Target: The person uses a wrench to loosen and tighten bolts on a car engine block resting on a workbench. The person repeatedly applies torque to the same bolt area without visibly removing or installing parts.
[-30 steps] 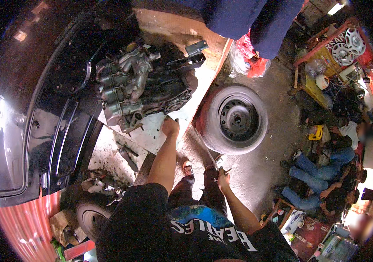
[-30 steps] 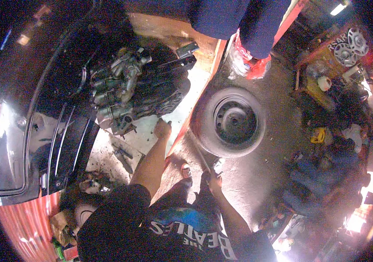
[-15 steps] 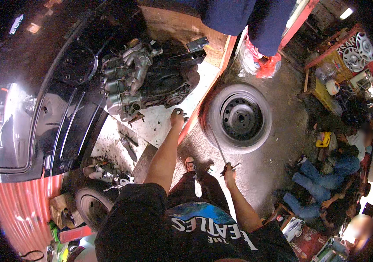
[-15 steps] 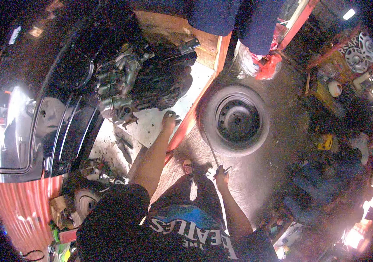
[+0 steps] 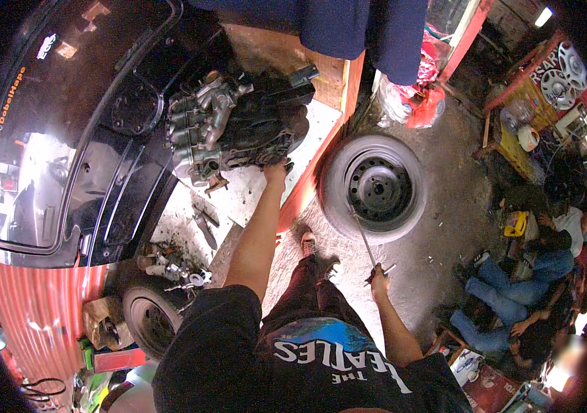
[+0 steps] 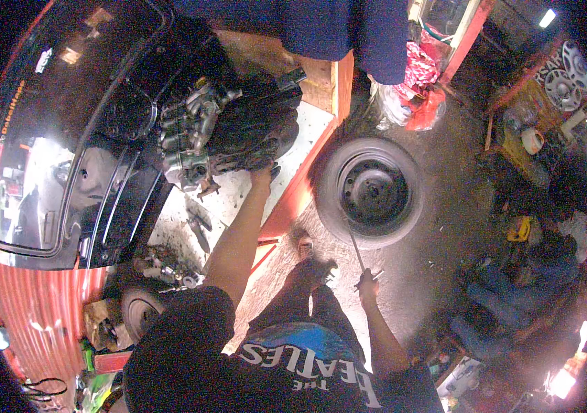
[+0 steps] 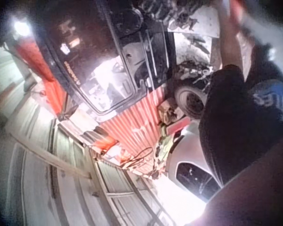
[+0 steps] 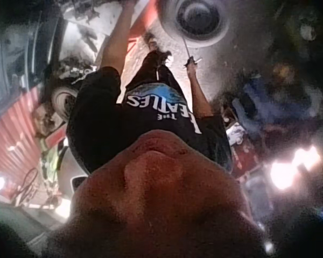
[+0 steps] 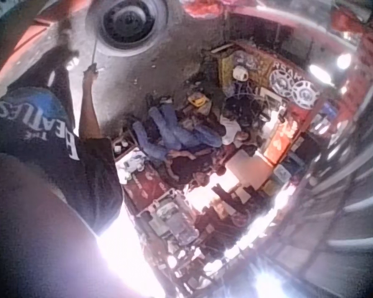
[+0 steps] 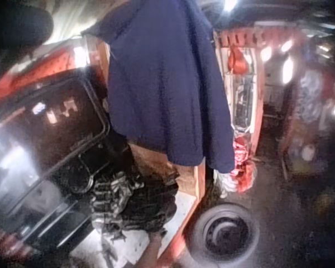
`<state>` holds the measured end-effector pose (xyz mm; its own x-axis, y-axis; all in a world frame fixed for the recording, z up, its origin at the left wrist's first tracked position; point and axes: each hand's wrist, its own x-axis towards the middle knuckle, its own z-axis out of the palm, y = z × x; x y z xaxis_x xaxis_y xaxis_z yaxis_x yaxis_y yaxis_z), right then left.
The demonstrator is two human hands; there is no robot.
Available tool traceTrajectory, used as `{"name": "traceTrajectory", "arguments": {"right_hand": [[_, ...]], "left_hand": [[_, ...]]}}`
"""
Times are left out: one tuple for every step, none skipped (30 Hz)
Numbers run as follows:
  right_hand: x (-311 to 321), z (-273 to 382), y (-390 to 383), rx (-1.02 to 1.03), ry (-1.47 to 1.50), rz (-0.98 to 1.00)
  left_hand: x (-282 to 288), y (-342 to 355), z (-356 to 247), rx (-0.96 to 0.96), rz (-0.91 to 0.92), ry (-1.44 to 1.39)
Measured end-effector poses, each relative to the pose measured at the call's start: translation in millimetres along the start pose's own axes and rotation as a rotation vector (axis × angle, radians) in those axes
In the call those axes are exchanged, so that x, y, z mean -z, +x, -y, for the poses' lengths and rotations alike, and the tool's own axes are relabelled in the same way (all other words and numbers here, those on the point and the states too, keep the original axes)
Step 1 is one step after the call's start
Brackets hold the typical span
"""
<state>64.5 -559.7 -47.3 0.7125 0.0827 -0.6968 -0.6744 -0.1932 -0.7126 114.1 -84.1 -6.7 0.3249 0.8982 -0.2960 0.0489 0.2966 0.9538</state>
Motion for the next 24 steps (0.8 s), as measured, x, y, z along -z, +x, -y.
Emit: {"name": "traceTrajectory", "arguments": {"right_hand": [[3, -1, 0, -0.022, 0.025, -0.026], [7, -2, 0, -0.027, 0.114, -0.006], [9, -2, 0, 0.009, 0.049, 0.017], [10, -2, -1, 0.006, -0.013, -0.006], [11, -2, -1, 0.004, -0.073, -0.030], [11, -1, -2, 0.002, -0.113, -0.037], [11, 0, -2, 0.000, -0.154, -0.046], [10, 1, -2, -0.011, -0.201, -0.066], [9, 2, -3, 0.007, -0.145, -0.025], [7, 4, -3, 0.020, -0.093, 0.005], [6, 5, -4, 0.013, -0.042, 0.013], [3, 6, -4, 0.012, -0.056, 0.013], [2, 7, -4, 0.048, -0.023, 0.060], [-1, 9, -5, 0.062, 0.001, 0.073], [-4, 10, -6, 0.049, 0.028, 0.085], [-7, 12, -7, 0.015, 0.038, 0.061], [-9, 15, -9, 0.026, 0.023, 0.081], [-12, 17, -11, 0.029, 0.010, 0.098], [-15, 21, -13, 0.009, -0.006, 0.083], [-20, 25, -16, 0.027, -0.001, 0.097], [-25, 29, -19, 0.076, 0.049, 0.159], [-31, 35, -21, 0.110, 0.098, 0.200], [-36, 40, -24, 0.102, 0.149, 0.226], [-44, 48, -26, 0.094, 0.187, 0.265]], "left_hand": [[-1, -12, -11, 0.107, -0.008, -0.088], [-5, -20, -22, 0.151, -0.016, -0.093], [-9, -27, -31, 0.121, -0.020, -0.089], [-12, -30, -38, 0.186, -0.021, -0.114], [-15, -30, -41, 0.193, -0.016, -0.137], [-18, -28, -41, 0.209, -0.012, -0.147], [-21, -23, -38, 0.209, -0.046, -0.143], [-22, -17, -33, 0.219, -0.085, -0.125], [-22, -10, -26, 0.257, -0.135, -0.080], [-21, -3, -19, 0.212, -0.100, -0.149], [-20, 3, -11, 0.197, -0.076, -0.191], [-19, 9, -5, 0.227, -0.065, -0.219], [-18, 16, 1, 0.233, -0.059, -0.187], [-16, 22, 5, 0.285, -0.068, -0.142], [-13, 30, 7, 0.323, -0.060, -0.074], [-12, 37, 8, 0.316, 0.003, -0.113], [-11, 43, 8, 0.343, -0.017, -0.116], [-12, 47, 7, 0.350, -0.041, -0.108], [-15, 50, 5, 0.356, -0.066, -0.100], [-19, 50, 3, 0.338, -0.101, -0.171], [-25, 47, 1, 0.321, -0.136, -0.241], [-31, 43, -2, 0.369, -0.167, -0.292], [-33, 37, -5, 0.362, -0.171, -0.332], [-33, 31, -10, 0.421, -0.175, -0.352]]}}
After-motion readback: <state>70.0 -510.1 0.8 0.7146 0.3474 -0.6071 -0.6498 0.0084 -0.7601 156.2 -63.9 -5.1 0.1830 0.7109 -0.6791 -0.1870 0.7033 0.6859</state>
